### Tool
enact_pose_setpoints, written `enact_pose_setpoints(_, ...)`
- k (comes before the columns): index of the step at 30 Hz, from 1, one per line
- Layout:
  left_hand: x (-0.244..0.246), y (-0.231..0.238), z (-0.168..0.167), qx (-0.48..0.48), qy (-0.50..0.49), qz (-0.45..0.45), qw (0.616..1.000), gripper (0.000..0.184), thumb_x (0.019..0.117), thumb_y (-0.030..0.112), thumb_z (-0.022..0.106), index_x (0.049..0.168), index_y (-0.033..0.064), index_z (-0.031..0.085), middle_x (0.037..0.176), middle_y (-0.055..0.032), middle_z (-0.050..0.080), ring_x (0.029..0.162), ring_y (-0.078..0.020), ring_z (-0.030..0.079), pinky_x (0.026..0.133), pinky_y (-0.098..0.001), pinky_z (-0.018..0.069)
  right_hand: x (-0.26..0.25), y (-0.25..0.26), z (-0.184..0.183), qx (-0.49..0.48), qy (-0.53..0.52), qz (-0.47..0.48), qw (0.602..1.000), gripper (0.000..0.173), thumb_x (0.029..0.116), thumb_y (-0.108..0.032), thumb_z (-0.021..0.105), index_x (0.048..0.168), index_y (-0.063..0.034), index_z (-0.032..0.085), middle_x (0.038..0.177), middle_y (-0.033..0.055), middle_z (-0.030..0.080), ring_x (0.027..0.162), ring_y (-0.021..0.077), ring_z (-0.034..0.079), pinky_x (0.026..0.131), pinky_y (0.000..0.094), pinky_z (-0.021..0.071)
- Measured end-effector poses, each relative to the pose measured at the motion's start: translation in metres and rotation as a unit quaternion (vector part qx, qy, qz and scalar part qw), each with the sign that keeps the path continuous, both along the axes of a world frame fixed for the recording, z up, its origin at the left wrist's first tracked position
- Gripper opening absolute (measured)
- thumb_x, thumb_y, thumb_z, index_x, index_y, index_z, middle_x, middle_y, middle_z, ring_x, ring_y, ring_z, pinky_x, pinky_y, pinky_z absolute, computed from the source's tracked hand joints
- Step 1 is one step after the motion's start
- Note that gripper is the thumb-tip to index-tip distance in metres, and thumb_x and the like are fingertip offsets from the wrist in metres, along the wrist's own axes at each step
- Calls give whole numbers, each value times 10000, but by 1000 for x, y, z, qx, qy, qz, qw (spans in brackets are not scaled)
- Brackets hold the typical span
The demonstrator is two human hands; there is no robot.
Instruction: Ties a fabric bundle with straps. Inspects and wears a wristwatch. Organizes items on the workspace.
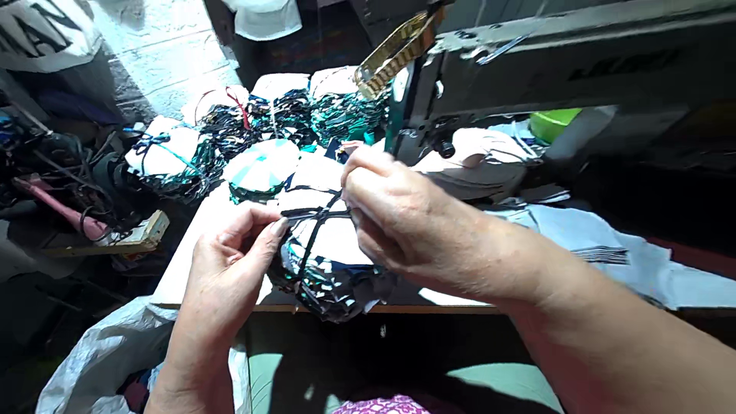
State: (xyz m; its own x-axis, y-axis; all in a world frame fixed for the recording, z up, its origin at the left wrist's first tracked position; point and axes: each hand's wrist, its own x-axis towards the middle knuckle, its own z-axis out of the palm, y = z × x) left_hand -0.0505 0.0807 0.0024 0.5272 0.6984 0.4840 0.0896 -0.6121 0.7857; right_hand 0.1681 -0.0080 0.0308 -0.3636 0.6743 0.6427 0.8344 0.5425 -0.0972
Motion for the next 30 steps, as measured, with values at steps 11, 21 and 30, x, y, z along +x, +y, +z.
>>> enact_pose_setpoints(11, -28, -27, -42, -251, -168, 146, 942, 597, 1039, 312, 466, 1556, 86, 270, 1475, -93, 472, 1287, -176, 551, 1016, -375, 517, 59, -10, -51, -86, 374, -39, 923, 380, 1086, -216, 400, 1334, -67, 647, 1347, 51, 610, 1267, 126, 563, 1076, 331, 484)
enact_pose_setpoints(21, 14, -44, -33, -315, -245, 34, 916, 815, 977, 718, 414, 1636, 274, 231, 1598, -1, 412, 1454, -167, 410, 1161, -432, 404, 26, 18, -59, -280, 577, 63, 764, 663, 1078, -581, 254, 1558, -164, 440, 1416, 21, 617, 1215, 136, 637, 1000, 361, 557)
enact_pose_setpoints(30, 15, -16, -24, -352, -238, 9, 905, 601, 1067, 524, 437, 1604, 284, 313, 1437, -1, 582, 1235, -147, 619, 960, -388, 573, 23, 34, -44, -135, 337, 4, 932, 539, 1071, -452, 400, 1489, -148, 552, 1568, 72, 461, 1463, 146, 402, 1189, 374, 373)
